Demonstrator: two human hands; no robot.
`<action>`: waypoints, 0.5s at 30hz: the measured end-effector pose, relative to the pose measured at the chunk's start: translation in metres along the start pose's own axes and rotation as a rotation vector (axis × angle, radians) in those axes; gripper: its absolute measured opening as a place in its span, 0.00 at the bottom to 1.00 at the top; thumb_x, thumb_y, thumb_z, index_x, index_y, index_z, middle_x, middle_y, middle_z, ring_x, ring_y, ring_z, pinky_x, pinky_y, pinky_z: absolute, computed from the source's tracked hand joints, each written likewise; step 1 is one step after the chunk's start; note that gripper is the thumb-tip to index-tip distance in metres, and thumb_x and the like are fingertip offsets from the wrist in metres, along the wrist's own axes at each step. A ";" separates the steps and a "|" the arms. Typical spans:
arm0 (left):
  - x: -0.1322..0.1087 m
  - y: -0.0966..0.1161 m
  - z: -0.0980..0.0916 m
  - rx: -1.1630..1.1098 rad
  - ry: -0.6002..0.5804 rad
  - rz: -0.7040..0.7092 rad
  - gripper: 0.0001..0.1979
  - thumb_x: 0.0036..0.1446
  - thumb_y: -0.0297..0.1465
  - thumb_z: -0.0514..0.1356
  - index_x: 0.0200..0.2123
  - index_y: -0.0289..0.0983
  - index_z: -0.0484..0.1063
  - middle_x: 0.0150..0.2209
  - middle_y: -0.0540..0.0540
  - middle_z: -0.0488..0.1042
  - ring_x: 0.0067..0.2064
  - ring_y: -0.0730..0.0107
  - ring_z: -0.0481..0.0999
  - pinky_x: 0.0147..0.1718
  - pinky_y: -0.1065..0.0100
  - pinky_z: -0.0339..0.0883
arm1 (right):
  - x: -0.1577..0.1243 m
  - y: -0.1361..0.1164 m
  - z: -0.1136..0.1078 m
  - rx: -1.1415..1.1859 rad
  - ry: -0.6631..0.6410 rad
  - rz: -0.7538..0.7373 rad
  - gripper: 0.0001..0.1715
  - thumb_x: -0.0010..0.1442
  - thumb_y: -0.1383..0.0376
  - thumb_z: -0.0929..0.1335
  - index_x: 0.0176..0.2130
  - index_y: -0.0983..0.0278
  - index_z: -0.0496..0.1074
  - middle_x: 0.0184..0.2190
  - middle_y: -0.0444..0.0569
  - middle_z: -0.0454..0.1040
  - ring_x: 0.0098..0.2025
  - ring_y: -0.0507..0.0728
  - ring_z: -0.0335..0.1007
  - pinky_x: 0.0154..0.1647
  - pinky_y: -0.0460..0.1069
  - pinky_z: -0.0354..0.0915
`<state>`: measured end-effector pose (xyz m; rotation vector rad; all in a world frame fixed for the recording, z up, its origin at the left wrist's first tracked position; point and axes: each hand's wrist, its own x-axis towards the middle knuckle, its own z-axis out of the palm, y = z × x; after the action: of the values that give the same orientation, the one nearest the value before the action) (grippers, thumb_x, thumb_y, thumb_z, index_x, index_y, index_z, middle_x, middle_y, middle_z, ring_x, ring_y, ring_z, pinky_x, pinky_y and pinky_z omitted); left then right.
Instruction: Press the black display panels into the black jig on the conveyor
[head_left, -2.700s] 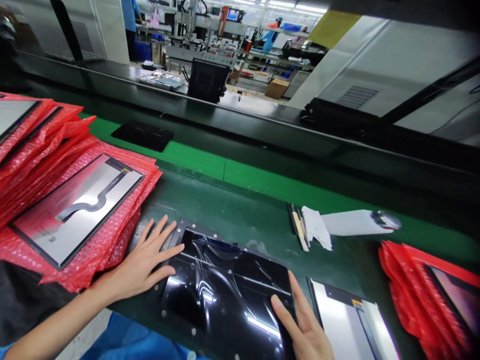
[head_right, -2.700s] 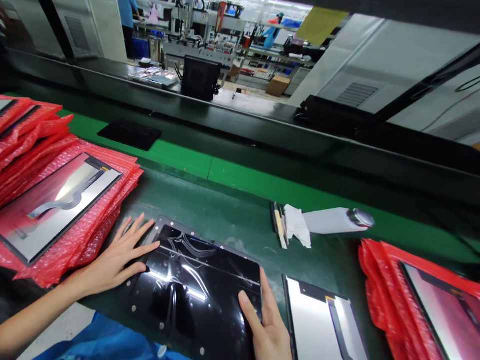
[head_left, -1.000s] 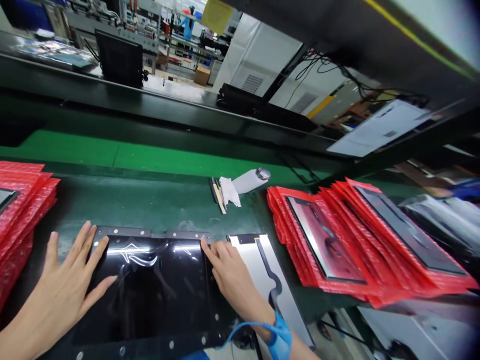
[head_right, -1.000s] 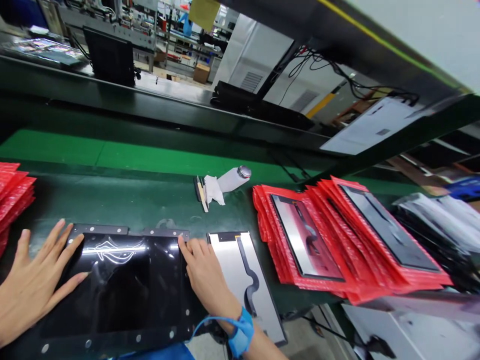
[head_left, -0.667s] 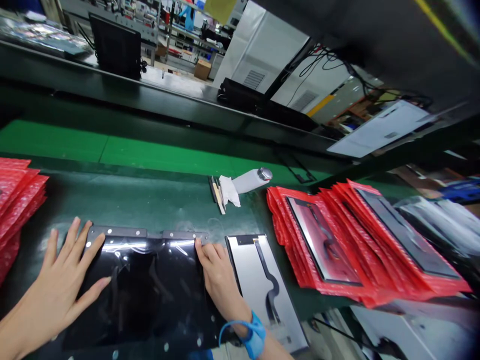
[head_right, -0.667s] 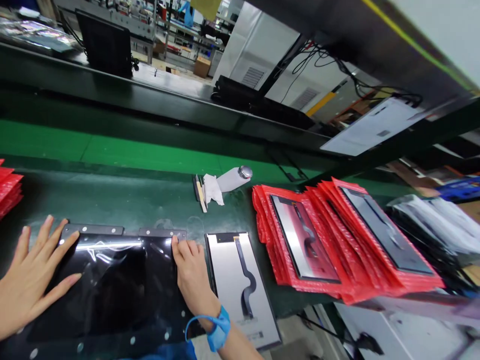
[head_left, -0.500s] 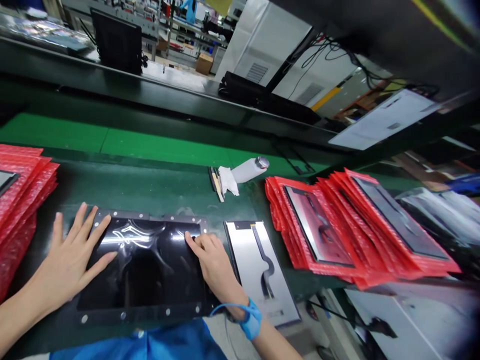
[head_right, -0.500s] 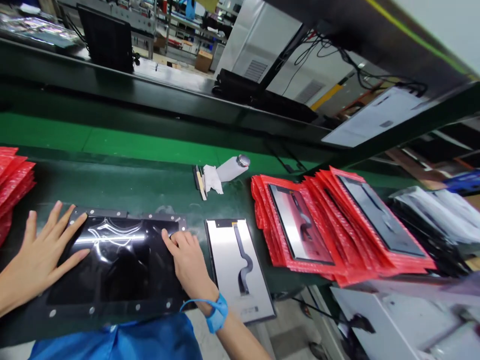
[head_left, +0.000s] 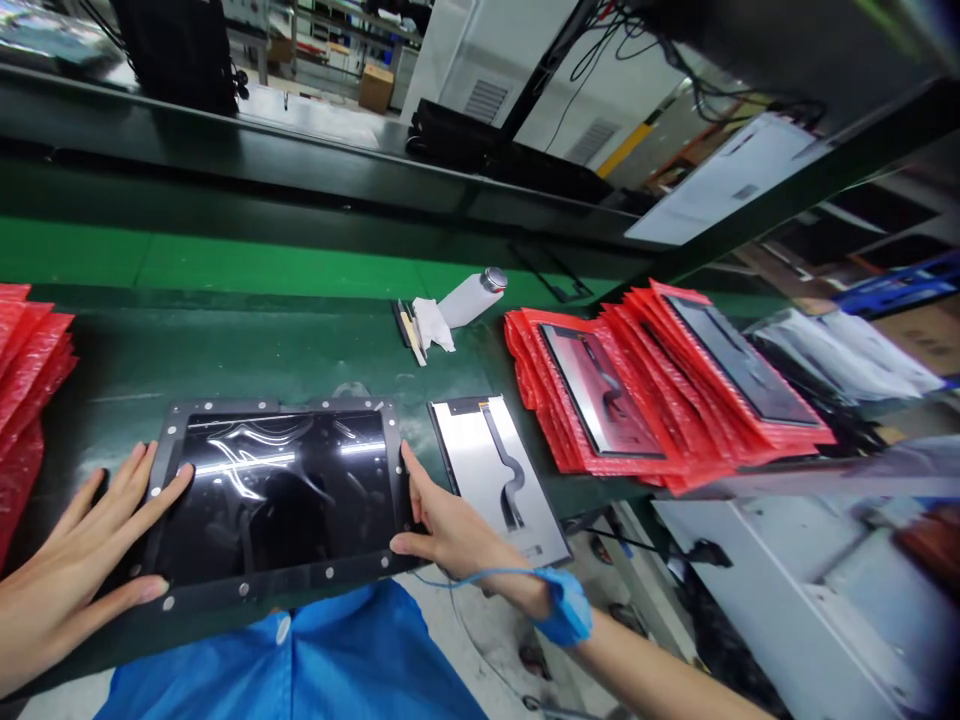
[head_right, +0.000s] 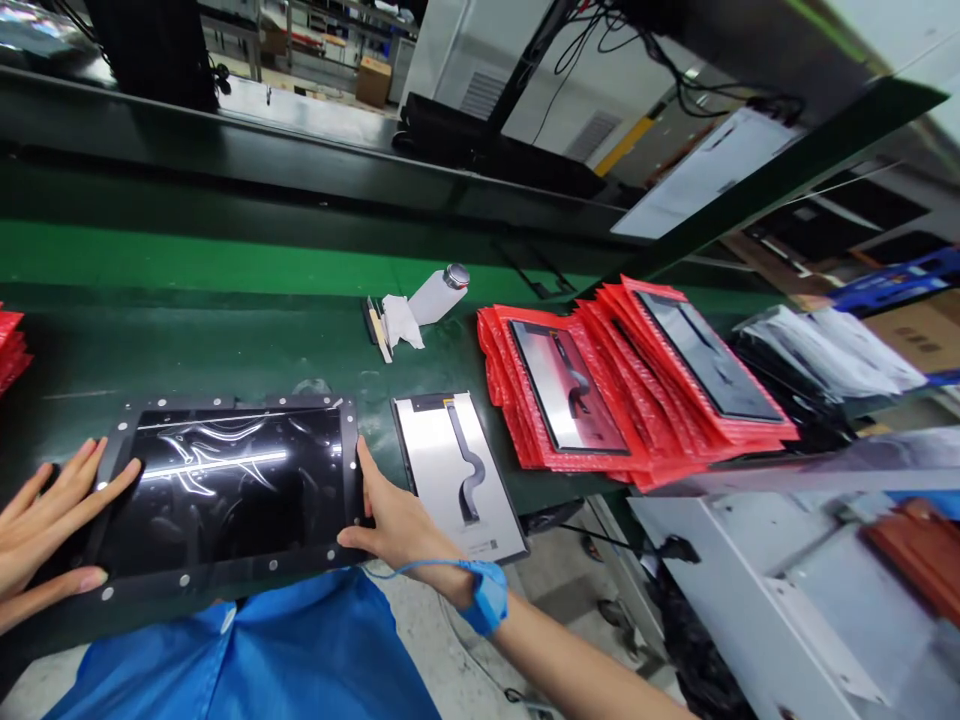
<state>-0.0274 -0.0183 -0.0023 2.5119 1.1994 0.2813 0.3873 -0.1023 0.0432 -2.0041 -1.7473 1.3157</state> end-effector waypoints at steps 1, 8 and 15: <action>0.000 0.001 0.002 0.010 0.009 -0.015 0.35 0.60 0.46 0.50 0.70 0.58 0.42 0.72 0.60 0.39 0.71 0.41 0.47 0.64 0.34 0.44 | 0.003 -0.004 -0.003 -0.048 -0.017 0.016 0.70 0.52 0.66 0.76 0.71 0.63 0.25 0.32 0.42 0.68 0.33 0.57 0.69 0.35 0.50 0.65; 0.000 0.009 0.011 0.035 0.050 -0.059 0.36 0.62 0.49 0.48 0.70 0.55 0.40 0.73 0.57 0.33 0.71 0.38 0.43 0.63 0.32 0.43 | -0.001 -0.006 0.015 -0.096 0.130 0.038 0.66 0.55 0.59 0.75 0.72 0.64 0.30 0.35 0.47 0.72 0.34 0.59 0.70 0.37 0.51 0.64; 0.003 0.024 0.014 0.142 0.178 -0.053 0.45 0.57 0.61 0.46 0.71 0.48 0.41 0.73 0.46 0.40 0.71 0.37 0.41 0.65 0.35 0.34 | -0.006 0.006 0.010 -0.012 0.236 -0.105 0.32 0.71 0.58 0.58 0.69 0.65 0.51 0.35 0.47 0.72 0.36 0.56 0.70 0.38 0.50 0.66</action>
<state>-0.0041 -0.0330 -0.0064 2.6160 1.3978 0.4274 0.3853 -0.1130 0.0360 -1.9527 -1.7271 0.9950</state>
